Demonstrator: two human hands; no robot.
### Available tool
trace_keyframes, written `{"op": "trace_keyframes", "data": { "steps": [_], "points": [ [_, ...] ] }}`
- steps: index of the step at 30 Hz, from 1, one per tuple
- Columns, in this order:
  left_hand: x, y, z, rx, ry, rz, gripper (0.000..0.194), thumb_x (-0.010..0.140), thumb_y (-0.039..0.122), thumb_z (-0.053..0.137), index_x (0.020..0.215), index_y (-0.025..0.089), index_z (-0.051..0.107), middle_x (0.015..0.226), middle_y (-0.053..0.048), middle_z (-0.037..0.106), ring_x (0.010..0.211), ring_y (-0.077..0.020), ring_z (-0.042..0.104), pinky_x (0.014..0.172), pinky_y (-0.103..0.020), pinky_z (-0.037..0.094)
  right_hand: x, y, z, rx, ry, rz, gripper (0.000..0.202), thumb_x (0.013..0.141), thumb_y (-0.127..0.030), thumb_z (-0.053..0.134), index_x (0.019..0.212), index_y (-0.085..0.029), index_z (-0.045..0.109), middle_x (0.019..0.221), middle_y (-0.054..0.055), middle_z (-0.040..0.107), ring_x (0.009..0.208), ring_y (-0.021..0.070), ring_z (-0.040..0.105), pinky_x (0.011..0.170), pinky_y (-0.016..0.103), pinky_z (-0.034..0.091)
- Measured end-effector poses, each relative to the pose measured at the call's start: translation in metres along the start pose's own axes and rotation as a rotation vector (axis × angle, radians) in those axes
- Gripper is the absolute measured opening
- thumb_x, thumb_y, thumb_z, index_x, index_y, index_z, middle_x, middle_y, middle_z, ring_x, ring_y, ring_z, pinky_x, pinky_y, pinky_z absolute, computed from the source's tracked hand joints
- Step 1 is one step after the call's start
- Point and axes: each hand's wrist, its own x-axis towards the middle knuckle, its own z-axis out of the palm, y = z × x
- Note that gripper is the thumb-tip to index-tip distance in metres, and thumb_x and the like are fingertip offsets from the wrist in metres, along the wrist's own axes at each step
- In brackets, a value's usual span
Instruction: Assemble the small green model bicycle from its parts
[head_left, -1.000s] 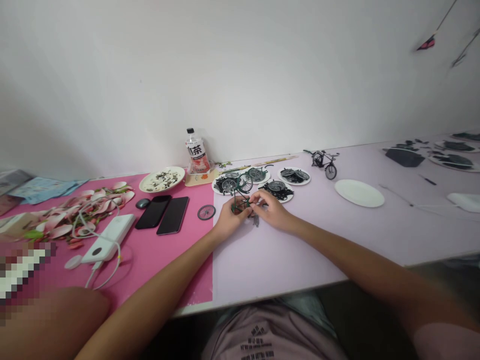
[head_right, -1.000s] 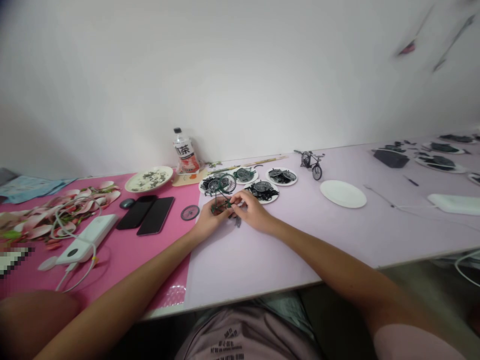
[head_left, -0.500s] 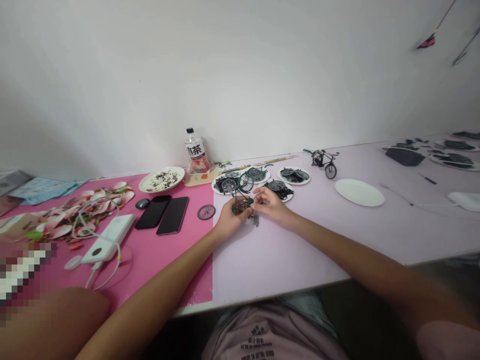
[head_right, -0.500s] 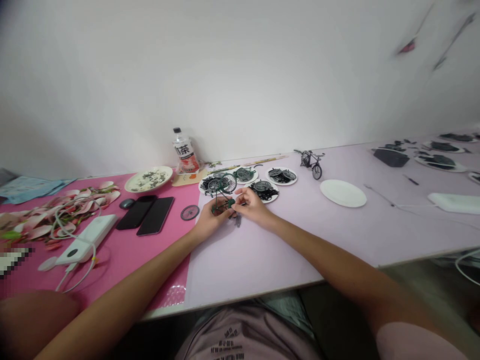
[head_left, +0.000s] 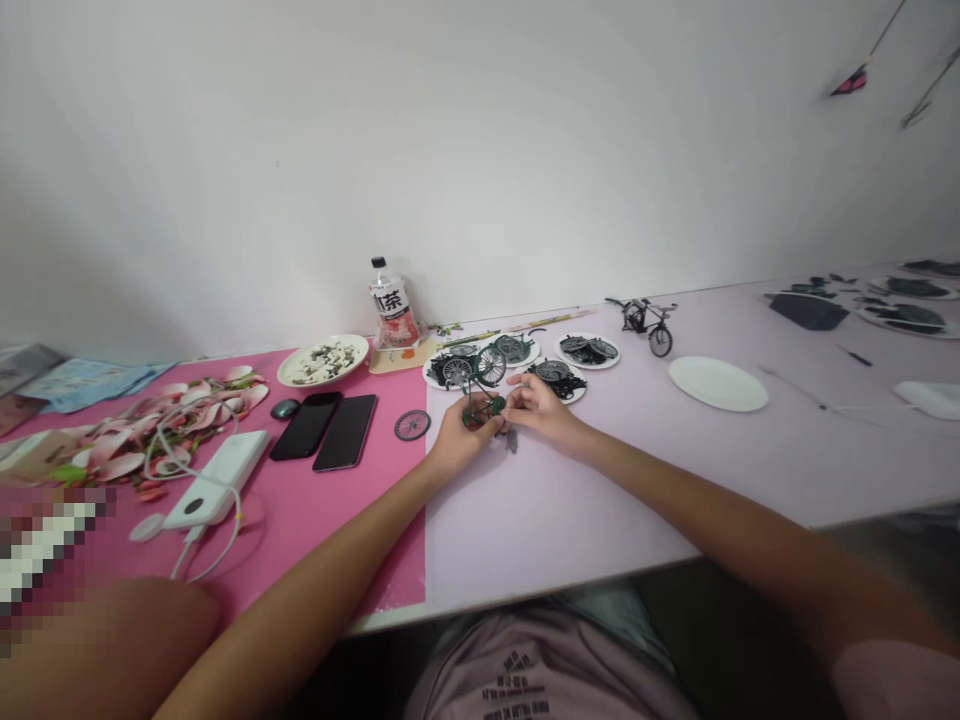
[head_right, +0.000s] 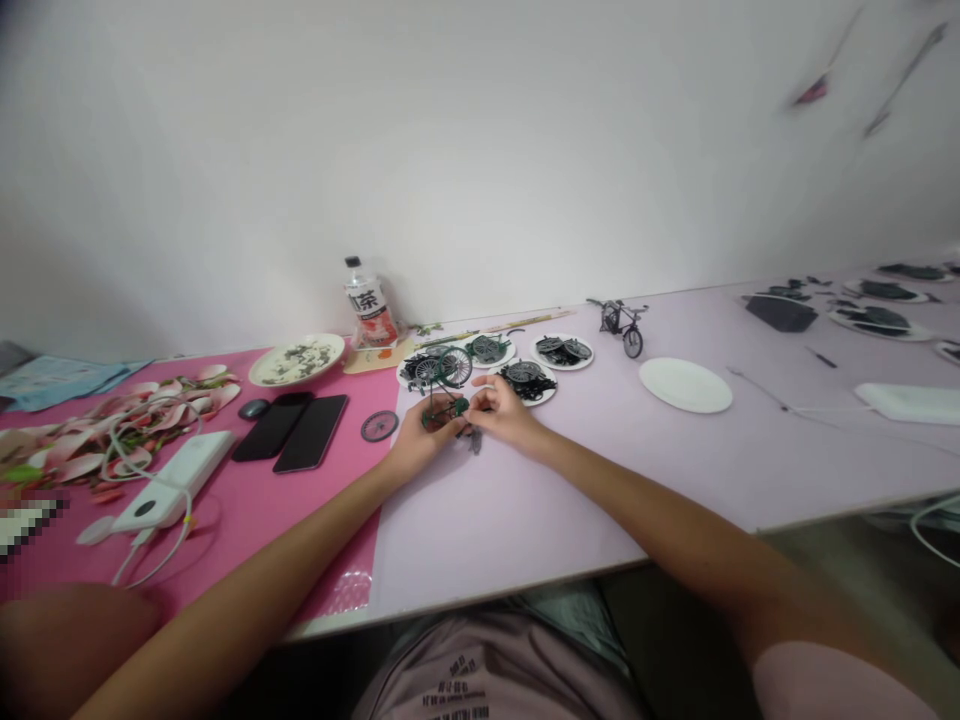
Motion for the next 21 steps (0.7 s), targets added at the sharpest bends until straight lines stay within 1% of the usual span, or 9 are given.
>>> {"op": "trace_keyframes", "data": {
  "steps": [3, 7, 10, 14, 21],
  "points": [
    [-0.0004, 0.0009, -0.0002, 0.014, 0.000, -0.001, 0.044, 0.077, 0.034, 0.081, 0.113, 0.015, 0.064, 0.097, -0.010, 0.077, 0.081, -0.0231, 0.075, 0.074, -0.035, 0.059, -0.0001, 0.0006, 0.0004, 0.000, 0.001, -0.007, 0.049, 0.074, -0.027, 0.079, 0.113, -0.026, 0.050, 0.078, -0.008, 0.059, 0.076, 0.0152, 0.064, 0.076, 0.035, 0.054],
    [-0.0006, 0.0018, -0.0010, 0.028, 0.005, 0.004, 0.040, 0.079, 0.031, 0.078, 0.113, 0.014, 0.066, 0.100, -0.011, 0.078, 0.083, -0.0230, 0.075, 0.077, -0.035, 0.059, -0.0010, -0.0007, 0.0007, -0.003, -0.005, -0.001, 0.050, 0.074, -0.028, 0.080, 0.113, -0.025, 0.051, 0.078, -0.009, 0.059, 0.074, 0.0147, 0.064, 0.076, 0.034, 0.054],
    [0.0000, 0.0012, -0.0013, 0.063, 0.037, 0.015, 0.036, 0.079, 0.027, 0.075, 0.111, 0.014, 0.068, 0.098, -0.011, 0.078, 0.085, -0.0227, 0.074, 0.078, -0.034, 0.058, -0.0022, -0.0023, 0.0015, -0.012, -0.019, 0.006, 0.049, 0.075, -0.029, 0.080, 0.113, -0.025, 0.050, 0.077, -0.008, 0.059, 0.074, 0.0147, 0.064, 0.076, 0.034, 0.054],
    [0.0006, -0.0006, -0.0007, 0.104, 0.082, 0.013, 0.033, 0.078, 0.023, 0.072, 0.110, 0.013, 0.070, 0.094, -0.009, 0.077, 0.081, -0.0205, 0.073, 0.072, -0.029, 0.055, -0.0035, -0.0026, 0.0033, -0.026, -0.021, -0.017, 0.047, 0.076, -0.031, 0.080, 0.113, -0.025, 0.051, 0.077, -0.008, 0.058, 0.074, 0.0156, 0.065, 0.075, 0.035, 0.054],
    [0.0003, -0.0021, 0.0000, 0.126, 0.108, 0.013, 0.033, 0.075, 0.020, 0.074, 0.107, 0.012, 0.071, 0.086, -0.007, 0.077, 0.075, -0.0182, 0.071, 0.065, -0.025, 0.052, -0.0035, -0.0004, 0.0034, -0.051, -0.045, -0.029, 0.047, 0.078, -0.032, 0.079, 0.113, -0.025, 0.050, 0.078, -0.008, 0.057, 0.074, 0.0162, 0.066, 0.072, 0.034, 0.054]
  ]
}}
